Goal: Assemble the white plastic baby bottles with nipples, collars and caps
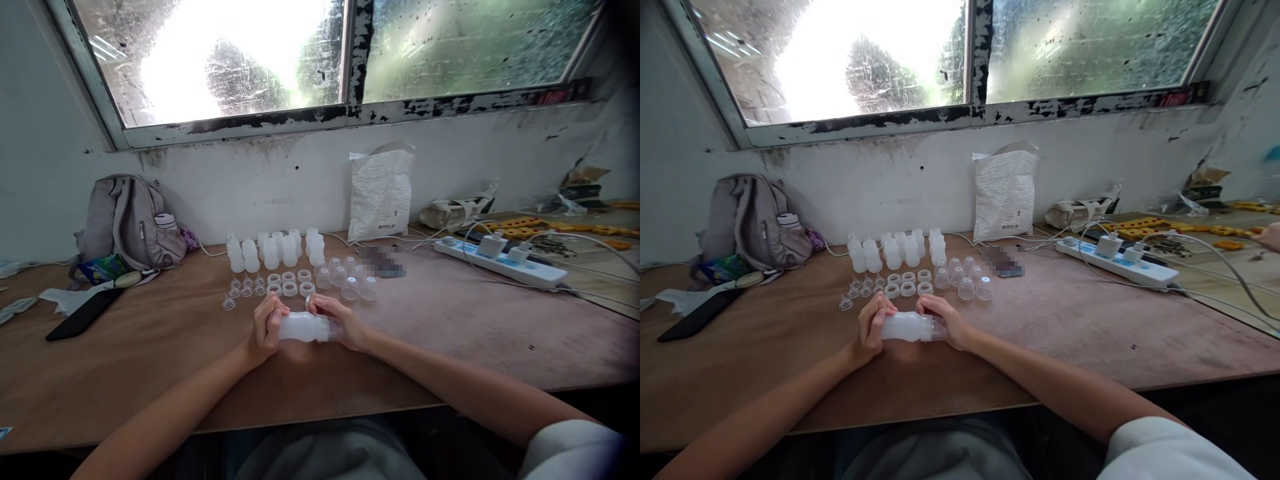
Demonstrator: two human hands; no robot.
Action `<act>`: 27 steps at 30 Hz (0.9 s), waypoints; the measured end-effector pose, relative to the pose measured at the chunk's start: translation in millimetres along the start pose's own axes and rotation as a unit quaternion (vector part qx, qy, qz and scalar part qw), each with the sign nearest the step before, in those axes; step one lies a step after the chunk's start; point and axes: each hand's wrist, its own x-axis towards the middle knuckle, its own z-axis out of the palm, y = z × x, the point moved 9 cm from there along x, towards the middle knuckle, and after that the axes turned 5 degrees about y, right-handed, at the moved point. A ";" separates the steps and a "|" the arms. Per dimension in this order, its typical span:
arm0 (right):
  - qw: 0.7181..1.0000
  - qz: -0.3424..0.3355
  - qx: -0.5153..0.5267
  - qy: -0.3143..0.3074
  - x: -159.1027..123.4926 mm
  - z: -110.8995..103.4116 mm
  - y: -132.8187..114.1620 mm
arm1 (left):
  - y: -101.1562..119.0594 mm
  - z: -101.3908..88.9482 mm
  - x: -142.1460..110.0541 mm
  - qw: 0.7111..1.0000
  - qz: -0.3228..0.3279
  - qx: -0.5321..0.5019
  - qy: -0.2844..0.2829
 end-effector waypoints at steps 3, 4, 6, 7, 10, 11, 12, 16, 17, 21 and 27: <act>0.998 -0.007 -0.017 0.064 7.3 -13.6 -2.1 | -28.8 0.4 6.6 0.988 -0.149 -0.013 0.031; 0.994 -0.038 -0.047 0.096 8.5 -20.4 -8.6 | -42.9 1.6 6.3 0.975 -0.219 -0.023 0.043; 0.969 -0.132 -0.153 0.144 5.9 -28.7 -29.4 | -69.3 7.2 1.1 0.934 -0.349 -0.055 0.050; 0.946 -0.184 -0.221 0.149 2.3 -27.4 -40.3 | -79.1 9.8 -2.1 0.913 -0.397 -0.075 0.054; 0.855 -0.294 -0.409 0.119 -9.3 -12.0 -57.4 | -96.9 11.6 -11.0 0.856 -0.494 -0.131 0.074; 0.827 -0.309 -0.457 0.111 -11.3 -8.1 -57.6 | -100.1 11.2 -14.1 0.839 -0.519 -0.145 0.078; 0.802 -0.315 -0.496 0.108 -11.9 -5.8 -56.0 | -101.5 10.9 -16.0 0.828 -0.534 -0.153 0.076; 0.741 -0.299 -0.590 0.116 -4.3 -6.3 -42.6 | -99.1 11.9 -16.4 0.831 -0.532 -0.156 0.048; 0.736 -0.297 -0.595 0.121 -2.2 -7.4 -40.0 | -98.1 11.0 -15.2 0.841 -0.518 -0.146 0.049; 0.729 -0.307 -0.592 0.154 0.2 -10.4 -36.2 | -93.4 3.5 -10.6 0.885 -0.450 -0.088 0.084; 0.747 -0.290 -0.572 0.175 -1.1 -12.0 -36.1 | -84.0 -2.2 -5.6 0.912 -0.395 -0.050 0.101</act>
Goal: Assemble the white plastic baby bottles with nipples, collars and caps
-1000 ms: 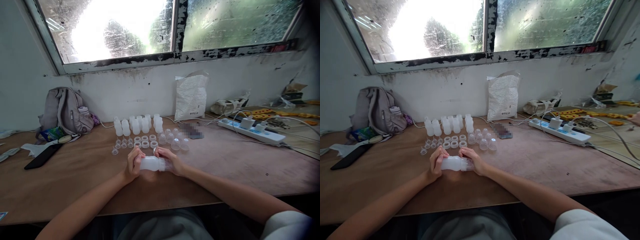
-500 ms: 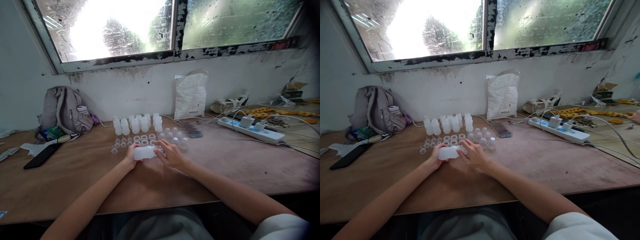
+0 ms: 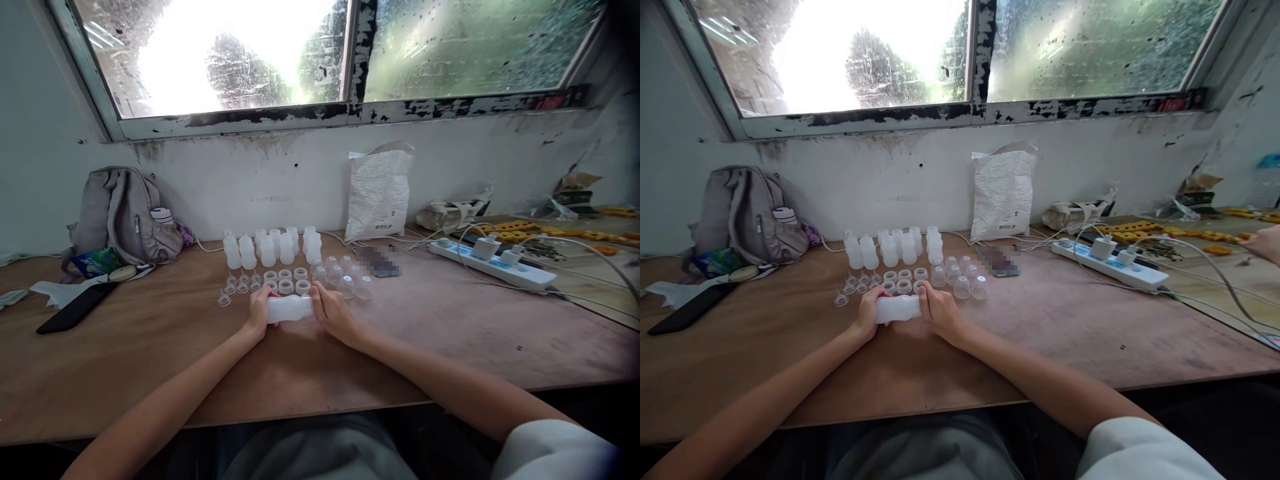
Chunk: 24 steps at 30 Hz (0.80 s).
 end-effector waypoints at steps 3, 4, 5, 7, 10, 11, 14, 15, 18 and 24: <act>0.999 0.041 0.025 0.000 1.2 0.6 6.1 | 8.9 -0.5 -1.2 0.999 0.035 0.018 -0.003; 0.998 0.056 0.035 0.001 1.9 0.9 8.6 | 12.9 -0.1 -1.8 0.998 0.054 0.027 -0.006; 0.997 0.069 0.044 0.002 2.7 1.0 10.9 | 16.4 0.5 -2.5 0.997 0.071 0.036 -0.009; 0.994 0.092 0.065 0.006 4.2 1.1 15.1 | 22.4 1.7 -4.4 0.993 0.099 0.059 -0.016; 0.987 0.127 0.100 0.013 4.5 2.5 21.7 | 42.6 0.0 -12.1 0.973 0.195 0.123 -0.009; 0.982 0.151 0.117 0.003 3.1 6.5 25.6 | 54.0 0.5 -18.1 0.953 0.256 0.158 -0.011; 0.931 0.283 0.214 -0.080 -10.1 33.5 42.8 | 83.5 7.7 -46.3 0.856 0.455 0.239 -0.051; 0.898 0.334 0.264 -0.107 -16.7 43.7 46.9 | 88.2 10.7 -56.1 0.822 0.506 0.252 -0.076; 0.824 0.395 0.389 -0.116 -22.3 55.7 47.2 | 93.3 14.4 -71.0 0.766 0.575 0.263 -0.117; 0.863 0.289 0.413 -0.012 0.0 21.1 36.2 | 69.8 2.9 -21.4 0.940 0.299 0.153 -0.059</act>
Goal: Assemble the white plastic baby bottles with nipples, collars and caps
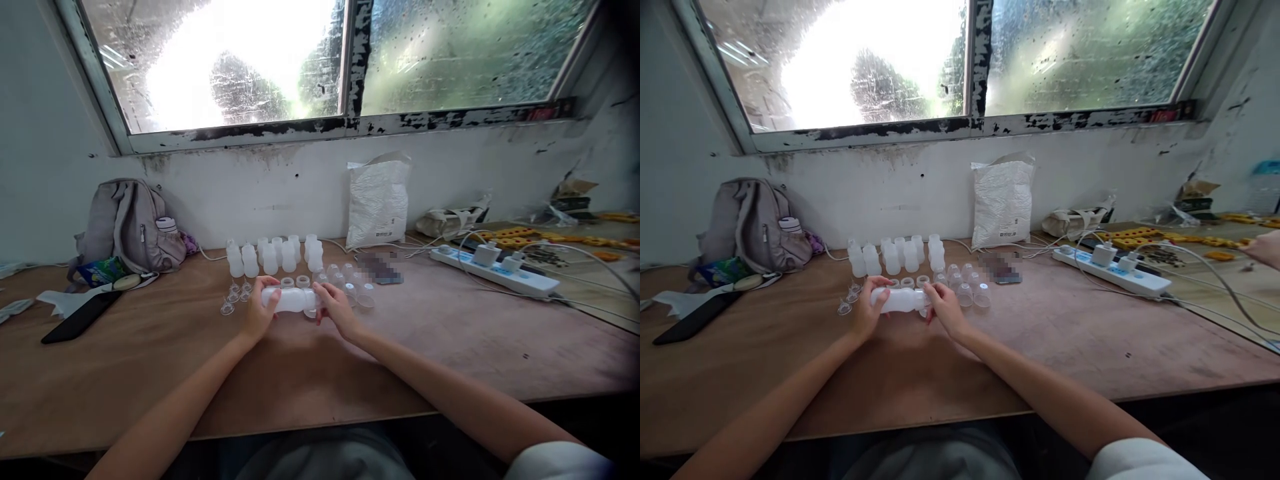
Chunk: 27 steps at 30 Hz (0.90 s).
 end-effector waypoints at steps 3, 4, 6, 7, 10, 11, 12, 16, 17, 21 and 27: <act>0.988 -0.122 -0.091 0.029 -7.4 -4.7 -26.5 | -35.4 21.6 -5.0 0.970 -0.196 -0.123 -0.071; 0.978 -0.159 -0.127 0.036 -10.8 -4.7 -33.4 | -41.3 27.4 -8.1 0.957 -0.233 -0.146 -0.091; 0.961 -0.203 -0.184 0.041 -15.9 -2.8 -39.8 | -44.1 31.9 -11.0 0.950 -0.251 -0.154 -0.105; 0.957 -0.208 -0.201 0.041 -16.8 -2.0 -39.1 | -41.4 30.8 -10.4 0.957 -0.234 -0.142 -0.099; 0.964 -0.155 -0.216 0.025 -14.5 0.2 -25.0 | -22.5 18.8 -7.5 0.988 -0.130 -0.065 -0.047; 0.968 -0.130 -0.214 0.015 -13.9 1.5 -19.3 | -14.4 13.5 -7.5 0.995 -0.091 -0.035 -0.025; 0.972 -0.109 -0.210 0.006 -14.0 3.0 -15.0 | -6.1 8.7 -8.2 0.998 -0.054 -0.005 -0.005; 0.979 -0.089 -0.186 -0.005 -18.3 6.7 -13.5 | 20.0 -1.4 -14.2 0.996 0.047 0.077 0.022; 0.979 -0.091 -0.182 0.000 -19.5 6.5 -14.7 | 23.8 -2.0 -15.8 0.994 0.061 0.088 0.020; 0.977 -0.092 -0.189 0.021 -22.6 3.8 -13.9 | 31.6 -2.6 -22.0 0.989 0.106 0.103 0.013; 0.988 -0.033 -0.150 0.012 -17.3 3.8 4.0 | 40.9 0.4 -30.7 0.974 0.210 0.089 -0.008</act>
